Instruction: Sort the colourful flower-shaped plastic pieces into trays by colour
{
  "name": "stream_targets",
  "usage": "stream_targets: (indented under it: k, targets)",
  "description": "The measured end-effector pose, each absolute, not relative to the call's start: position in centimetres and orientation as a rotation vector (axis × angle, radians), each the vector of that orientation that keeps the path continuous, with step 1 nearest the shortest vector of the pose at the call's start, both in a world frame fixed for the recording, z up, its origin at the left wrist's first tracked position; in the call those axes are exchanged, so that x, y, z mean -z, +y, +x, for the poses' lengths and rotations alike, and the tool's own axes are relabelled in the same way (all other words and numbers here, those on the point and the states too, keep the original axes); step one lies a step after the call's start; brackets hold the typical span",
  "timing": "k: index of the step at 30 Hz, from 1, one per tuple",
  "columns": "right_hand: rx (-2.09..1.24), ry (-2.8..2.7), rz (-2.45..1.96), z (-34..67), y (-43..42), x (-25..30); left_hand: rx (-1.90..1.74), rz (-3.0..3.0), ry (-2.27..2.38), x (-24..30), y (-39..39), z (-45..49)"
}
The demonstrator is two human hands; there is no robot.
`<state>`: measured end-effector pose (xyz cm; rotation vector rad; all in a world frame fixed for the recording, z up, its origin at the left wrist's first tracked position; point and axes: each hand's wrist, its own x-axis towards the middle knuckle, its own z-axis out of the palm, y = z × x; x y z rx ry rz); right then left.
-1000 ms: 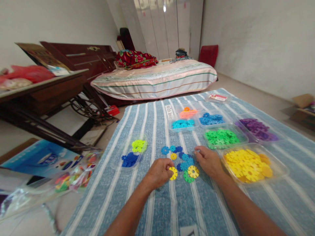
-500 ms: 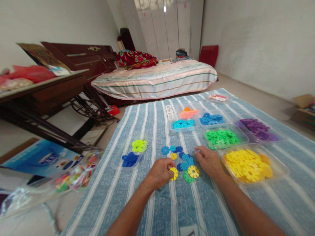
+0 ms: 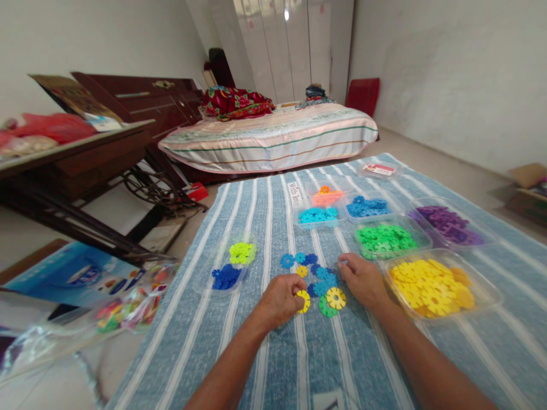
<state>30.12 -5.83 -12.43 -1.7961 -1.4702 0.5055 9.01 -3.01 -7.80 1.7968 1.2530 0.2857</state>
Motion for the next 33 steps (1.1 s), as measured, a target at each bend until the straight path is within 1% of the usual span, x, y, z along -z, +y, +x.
stream_targets:
  k: [14,23,33]
  targets:
    - [-0.496,-1.474,-1.801,30.1,-5.8,12.4,-0.303,1.811,1.259,7.4,-3.2,9.1]
    - [-0.498,-1.475,-1.794,30.2,-5.8,12.8,-0.318,1.776,1.237,8.2,-3.0,8.7]
    - [-0.501,-1.482,-1.799,30.2,-5.8,12.6,-0.291,1.822,1.253,6.9,-3.3,9.0]
